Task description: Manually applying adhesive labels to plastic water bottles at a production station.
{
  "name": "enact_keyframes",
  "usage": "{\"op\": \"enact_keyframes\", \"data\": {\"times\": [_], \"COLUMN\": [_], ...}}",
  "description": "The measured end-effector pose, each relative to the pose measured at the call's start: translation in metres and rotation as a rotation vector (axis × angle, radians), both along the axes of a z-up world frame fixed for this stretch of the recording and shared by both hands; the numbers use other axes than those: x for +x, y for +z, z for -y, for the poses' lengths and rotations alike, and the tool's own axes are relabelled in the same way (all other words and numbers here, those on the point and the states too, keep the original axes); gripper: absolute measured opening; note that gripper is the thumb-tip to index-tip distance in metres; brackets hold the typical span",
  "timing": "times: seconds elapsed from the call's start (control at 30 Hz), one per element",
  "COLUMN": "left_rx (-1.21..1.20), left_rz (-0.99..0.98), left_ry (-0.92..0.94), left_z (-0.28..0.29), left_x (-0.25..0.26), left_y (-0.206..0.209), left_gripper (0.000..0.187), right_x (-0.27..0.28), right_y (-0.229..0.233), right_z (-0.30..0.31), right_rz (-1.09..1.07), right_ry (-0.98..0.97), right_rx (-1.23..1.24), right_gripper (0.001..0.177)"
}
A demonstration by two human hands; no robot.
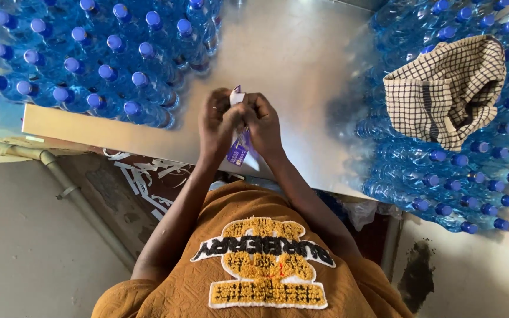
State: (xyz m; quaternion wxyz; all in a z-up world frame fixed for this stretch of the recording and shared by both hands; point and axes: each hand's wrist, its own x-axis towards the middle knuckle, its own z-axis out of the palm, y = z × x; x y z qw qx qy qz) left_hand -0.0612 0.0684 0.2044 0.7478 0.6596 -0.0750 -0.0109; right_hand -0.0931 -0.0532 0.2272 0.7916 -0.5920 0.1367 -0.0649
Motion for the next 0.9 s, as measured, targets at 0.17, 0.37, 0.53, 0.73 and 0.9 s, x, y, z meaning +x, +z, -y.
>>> {"op": "enact_keyframes", "data": {"times": [0.17, 0.37, 0.53, 0.73, 0.9], "left_rx": [-0.436, 0.897, 1.489, 0.437, 0.394], "left_rz": [-0.182, -0.245, -0.547, 0.01, -0.001], "left_ry": [0.191, 0.069, -0.158, -0.156, -0.115], "left_z": [-0.04, -0.195, -0.234, -0.101, -0.087], "left_x": [0.005, -0.06, -0.083, -0.037, -0.022], "left_y": [-0.034, -0.107, -0.14, 0.091, 0.05], "left_gripper": [0.008, 0.025, 0.035, 0.042, 0.013], "right_x": [-0.001, 0.005, -0.014, -0.026, -0.026], "right_y": [0.001, -0.016, 0.002, 0.014, 0.016], "right_z": [-0.002, 0.075, 0.076, 0.013, -0.004], "right_rz": [-0.066, -0.002, -0.049, 0.037, 0.038], "right_ry": [-0.014, -0.387, -0.155, 0.366, 0.312], "right_rx": [0.049, 0.179, -0.129, -0.237, -0.095], "right_gripper": [0.018, 0.015, 0.013, 0.004, 0.02]}}
